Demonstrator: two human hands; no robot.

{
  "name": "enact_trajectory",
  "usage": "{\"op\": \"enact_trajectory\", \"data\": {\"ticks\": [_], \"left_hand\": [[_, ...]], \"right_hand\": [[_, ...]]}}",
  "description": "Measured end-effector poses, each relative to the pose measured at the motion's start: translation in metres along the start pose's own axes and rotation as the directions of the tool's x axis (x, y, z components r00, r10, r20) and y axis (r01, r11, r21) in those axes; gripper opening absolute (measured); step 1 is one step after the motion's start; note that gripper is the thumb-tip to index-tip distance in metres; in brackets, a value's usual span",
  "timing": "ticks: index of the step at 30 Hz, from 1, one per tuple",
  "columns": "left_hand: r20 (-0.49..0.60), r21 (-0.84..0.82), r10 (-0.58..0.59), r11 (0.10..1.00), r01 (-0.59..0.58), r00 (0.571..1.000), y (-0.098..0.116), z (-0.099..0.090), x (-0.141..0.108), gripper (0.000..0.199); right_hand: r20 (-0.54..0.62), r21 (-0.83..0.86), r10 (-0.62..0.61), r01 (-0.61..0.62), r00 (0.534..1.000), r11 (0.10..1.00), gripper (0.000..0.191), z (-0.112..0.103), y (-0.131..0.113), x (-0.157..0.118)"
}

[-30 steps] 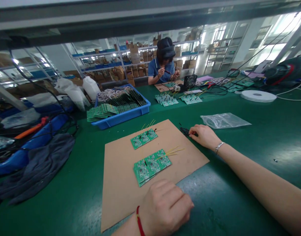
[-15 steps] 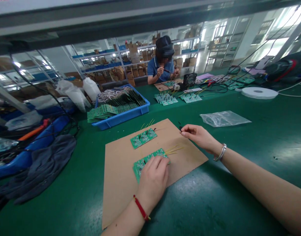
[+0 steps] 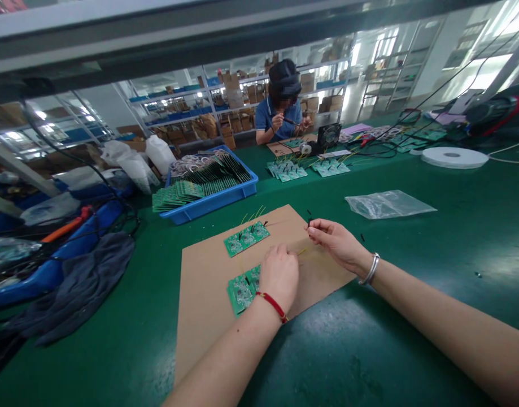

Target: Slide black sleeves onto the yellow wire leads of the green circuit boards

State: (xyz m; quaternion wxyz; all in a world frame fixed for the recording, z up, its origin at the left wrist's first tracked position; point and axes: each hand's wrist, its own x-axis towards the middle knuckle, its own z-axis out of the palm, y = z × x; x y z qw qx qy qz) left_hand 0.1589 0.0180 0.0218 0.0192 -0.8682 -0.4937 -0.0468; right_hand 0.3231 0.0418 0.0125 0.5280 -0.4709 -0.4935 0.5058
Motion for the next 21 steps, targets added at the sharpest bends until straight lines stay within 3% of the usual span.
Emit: {"op": "enact_trajectory", "data": {"ticks": [6,9,21], "left_hand": [[-0.102,-0.093,-0.005,0.996,-0.004,0.995,-0.016,-0.002,-0.013,0.014],[-0.102,-0.118,0.016,0.993,-0.028,0.995,-0.02,-0.001,-0.017,0.011],[-0.061,-0.011,0.036,0.999,-0.037,0.997,0.0,0.002,-0.001,0.021]], "right_hand": [[0.019,0.14,0.063,-0.065,0.998,0.988,0.031,0.008,0.006,-0.004],[0.018,0.148,0.071,-0.073,0.997,0.986,0.031,0.012,0.01,-0.005],[0.007,0.134,0.047,-0.047,0.999,0.99,0.032,0.016,0.014,-0.008]]}}
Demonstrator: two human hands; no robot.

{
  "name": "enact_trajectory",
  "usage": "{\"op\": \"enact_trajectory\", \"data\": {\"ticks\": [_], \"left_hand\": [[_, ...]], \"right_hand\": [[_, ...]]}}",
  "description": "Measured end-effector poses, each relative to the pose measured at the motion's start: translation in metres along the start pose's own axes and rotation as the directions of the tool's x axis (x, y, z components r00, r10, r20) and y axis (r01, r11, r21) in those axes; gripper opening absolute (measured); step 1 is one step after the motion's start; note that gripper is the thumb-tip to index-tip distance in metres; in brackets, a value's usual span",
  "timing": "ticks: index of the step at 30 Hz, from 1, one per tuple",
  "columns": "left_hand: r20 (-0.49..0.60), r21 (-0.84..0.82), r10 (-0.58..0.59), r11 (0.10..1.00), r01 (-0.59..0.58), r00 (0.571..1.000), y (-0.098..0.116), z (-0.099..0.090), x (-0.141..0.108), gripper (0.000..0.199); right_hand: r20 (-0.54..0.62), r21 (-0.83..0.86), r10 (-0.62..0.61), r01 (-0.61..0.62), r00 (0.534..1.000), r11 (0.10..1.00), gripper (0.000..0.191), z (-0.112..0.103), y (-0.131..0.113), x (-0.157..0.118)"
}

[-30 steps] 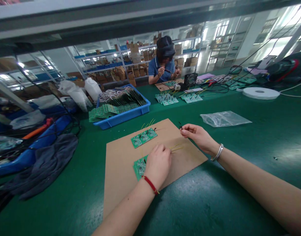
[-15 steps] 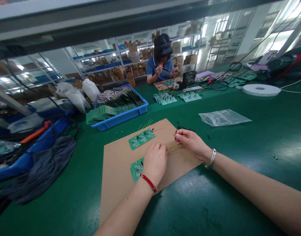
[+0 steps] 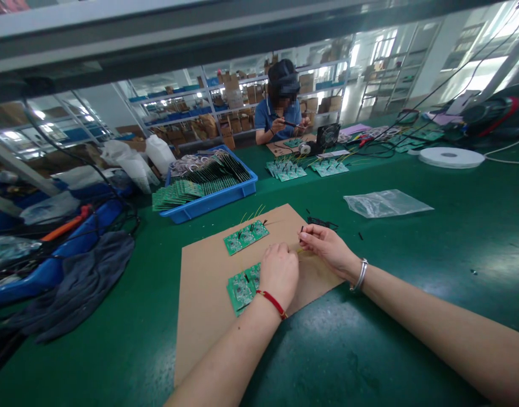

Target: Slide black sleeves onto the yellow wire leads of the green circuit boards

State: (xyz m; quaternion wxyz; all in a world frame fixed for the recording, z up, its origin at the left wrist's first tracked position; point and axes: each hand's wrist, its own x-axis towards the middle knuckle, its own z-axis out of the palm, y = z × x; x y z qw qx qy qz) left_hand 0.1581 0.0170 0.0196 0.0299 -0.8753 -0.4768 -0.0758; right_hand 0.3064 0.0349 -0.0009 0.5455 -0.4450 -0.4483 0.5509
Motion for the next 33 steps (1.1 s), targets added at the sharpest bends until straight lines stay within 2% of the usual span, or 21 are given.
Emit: {"op": "enact_trajectory", "data": {"ticks": [3,5,7,9,11,13,15,18,25,33], "left_hand": [[-0.075,-0.095,-0.024,0.995,0.016,0.997,-0.006,-0.003,-0.007,0.018],[-0.135,-0.263,-0.076,0.964,0.038,0.988,-0.011,-0.006,-0.013,0.017],[-0.148,-0.469,-0.157,0.881,0.071,0.977,-0.015,-0.006,-0.018,0.016],[-0.081,-0.666,-0.244,0.735,0.13,0.966,-0.017,-0.003,-0.021,0.016],[0.045,-0.822,-0.31,0.528,0.212,0.95,-0.017,0.003,-0.021,0.016],[0.154,-0.904,-0.343,0.33,0.272,0.927,-0.015,0.01,-0.02,0.018],[0.195,-0.932,-0.366,0.218,0.288,0.91,-0.013,0.015,-0.018,0.021],[0.199,-0.94,-0.39,0.182,0.287,0.899,-0.013,0.017,-0.017,0.023],[0.201,-0.944,-0.403,0.164,0.287,0.893,-0.012,0.015,-0.018,0.021],[0.202,-0.946,-0.412,0.153,0.286,0.888,-0.012,0.016,-0.017,0.021]], "right_hand": [[-0.014,0.038,-0.003,0.003,1.0,0.999,0.032,0.001,-0.001,-0.001],[-0.013,0.074,0.016,-0.015,1.0,0.997,0.031,0.003,-0.001,-0.003],[0.0,0.111,0.046,-0.046,0.999,0.993,0.03,0.006,0.0,-0.005],[0.026,0.145,0.075,-0.078,0.997,0.986,0.03,0.01,0.003,-0.007],[0.062,0.174,0.104,-0.113,0.993,0.978,0.03,0.013,0.007,-0.009],[0.09,0.2,0.123,-0.139,0.988,0.97,0.029,0.015,0.009,-0.011],[0.09,0.218,0.127,-0.144,0.988,0.965,0.028,0.015,0.01,-0.011],[0.067,0.227,0.124,-0.136,0.99,0.964,0.025,0.014,0.01,-0.01],[0.081,0.251,0.134,-0.151,0.988,0.956,0.023,0.014,0.01,-0.01],[0.066,0.203,0.128,-0.139,0.99,0.969,0.026,0.014,0.009,-0.01]]}}
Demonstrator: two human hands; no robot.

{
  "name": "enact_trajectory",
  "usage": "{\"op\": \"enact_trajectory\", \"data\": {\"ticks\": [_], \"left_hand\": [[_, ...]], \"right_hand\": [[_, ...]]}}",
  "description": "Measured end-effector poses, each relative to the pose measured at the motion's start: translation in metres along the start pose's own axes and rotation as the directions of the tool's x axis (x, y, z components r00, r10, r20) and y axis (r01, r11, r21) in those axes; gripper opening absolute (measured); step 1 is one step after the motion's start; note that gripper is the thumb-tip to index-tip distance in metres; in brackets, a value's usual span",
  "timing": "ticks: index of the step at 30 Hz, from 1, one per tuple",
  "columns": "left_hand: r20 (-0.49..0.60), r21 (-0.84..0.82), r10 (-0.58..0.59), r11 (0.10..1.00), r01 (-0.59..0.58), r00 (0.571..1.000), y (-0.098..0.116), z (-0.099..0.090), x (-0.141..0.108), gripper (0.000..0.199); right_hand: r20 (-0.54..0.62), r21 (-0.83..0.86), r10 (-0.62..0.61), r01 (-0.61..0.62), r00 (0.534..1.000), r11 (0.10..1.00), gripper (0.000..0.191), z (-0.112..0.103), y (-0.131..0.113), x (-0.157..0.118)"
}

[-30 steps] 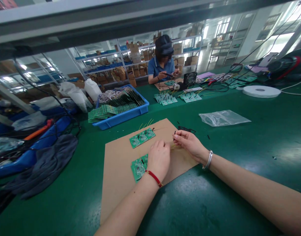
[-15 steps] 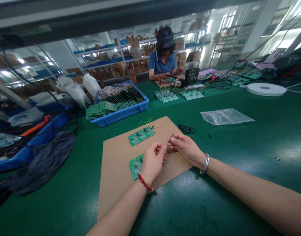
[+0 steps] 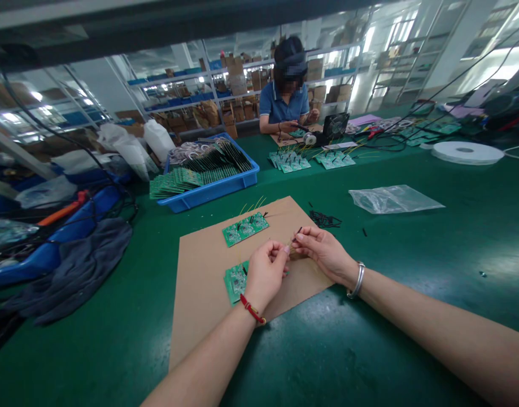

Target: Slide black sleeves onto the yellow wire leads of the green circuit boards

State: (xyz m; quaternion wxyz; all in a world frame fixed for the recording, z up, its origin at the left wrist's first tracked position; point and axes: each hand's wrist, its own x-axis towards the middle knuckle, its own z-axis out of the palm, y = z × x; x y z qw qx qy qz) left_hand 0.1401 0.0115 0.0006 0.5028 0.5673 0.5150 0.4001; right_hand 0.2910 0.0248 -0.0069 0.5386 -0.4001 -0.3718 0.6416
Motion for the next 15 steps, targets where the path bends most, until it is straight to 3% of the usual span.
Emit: {"op": "enact_trajectory", "data": {"ticks": [15], "left_hand": [[0.016,-0.114,0.003,0.994,-0.001,1.0,-0.0021,-0.0004,0.0015,0.012]], "right_hand": [[0.06,-0.113,-0.027,0.034,0.998,0.993,0.024,0.002,0.0046,-0.0017]]}}
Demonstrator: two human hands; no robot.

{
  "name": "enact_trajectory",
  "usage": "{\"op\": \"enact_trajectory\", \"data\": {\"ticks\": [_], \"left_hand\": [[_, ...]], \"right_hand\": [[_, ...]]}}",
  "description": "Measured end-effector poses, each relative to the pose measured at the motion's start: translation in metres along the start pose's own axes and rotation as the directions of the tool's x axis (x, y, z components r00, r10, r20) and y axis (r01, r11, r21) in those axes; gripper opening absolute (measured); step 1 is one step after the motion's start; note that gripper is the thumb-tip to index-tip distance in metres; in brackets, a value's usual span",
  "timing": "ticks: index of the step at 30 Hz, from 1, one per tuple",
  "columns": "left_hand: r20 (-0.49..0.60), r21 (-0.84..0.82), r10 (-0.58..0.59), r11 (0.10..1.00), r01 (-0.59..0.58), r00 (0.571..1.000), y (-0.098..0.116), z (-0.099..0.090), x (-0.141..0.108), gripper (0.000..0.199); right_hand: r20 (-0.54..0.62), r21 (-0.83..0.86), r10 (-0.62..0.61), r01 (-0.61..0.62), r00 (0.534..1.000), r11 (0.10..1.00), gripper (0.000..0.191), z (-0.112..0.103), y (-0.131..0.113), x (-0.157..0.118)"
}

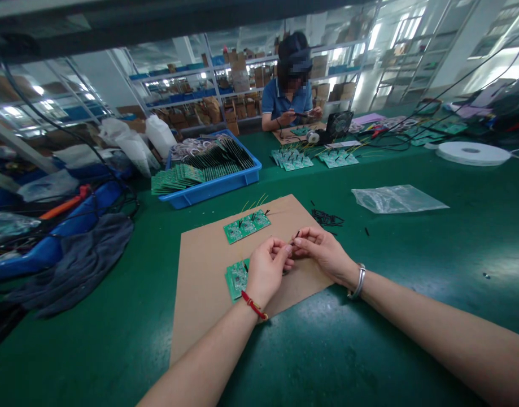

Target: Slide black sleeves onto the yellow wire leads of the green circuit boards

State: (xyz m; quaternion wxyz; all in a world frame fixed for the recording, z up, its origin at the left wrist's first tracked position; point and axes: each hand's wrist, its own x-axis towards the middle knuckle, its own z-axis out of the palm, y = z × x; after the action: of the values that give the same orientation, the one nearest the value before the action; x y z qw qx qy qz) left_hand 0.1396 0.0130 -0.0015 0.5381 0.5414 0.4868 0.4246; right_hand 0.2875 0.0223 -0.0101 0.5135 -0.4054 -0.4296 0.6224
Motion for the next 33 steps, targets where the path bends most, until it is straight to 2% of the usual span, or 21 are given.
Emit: {"op": "enact_trajectory", "data": {"ticks": [6,13,23,33], "left_hand": [[-0.008,0.007,0.012,1.0,-0.012,1.0,0.0,0.001,0.0,0.011],[-0.012,0.025,0.041,0.999,-0.04,0.999,-0.003,0.001,0.0,0.012],[-0.003,0.067,0.045,0.997,-0.044,0.999,-0.001,0.002,-0.001,0.013],[0.004,0.12,0.061,0.991,-0.061,0.998,-0.002,0.001,-0.002,0.014]], "right_hand": [[0.074,0.02,-0.015,0.014,0.997,1.0,0.019,0.001,-0.002,-0.001],[-0.042,0.188,0.014,-0.006,0.999,0.982,0.019,-0.002,-0.004,0.003],[-0.056,0.085,0.056,-0.052,0.997,0.995,0.022,-0.003,-0.008,0.002],[-0.122,-0.035,-0.017,0.013,0.992,0.999,0.023,-0.009,-0.003,0.007]]}}
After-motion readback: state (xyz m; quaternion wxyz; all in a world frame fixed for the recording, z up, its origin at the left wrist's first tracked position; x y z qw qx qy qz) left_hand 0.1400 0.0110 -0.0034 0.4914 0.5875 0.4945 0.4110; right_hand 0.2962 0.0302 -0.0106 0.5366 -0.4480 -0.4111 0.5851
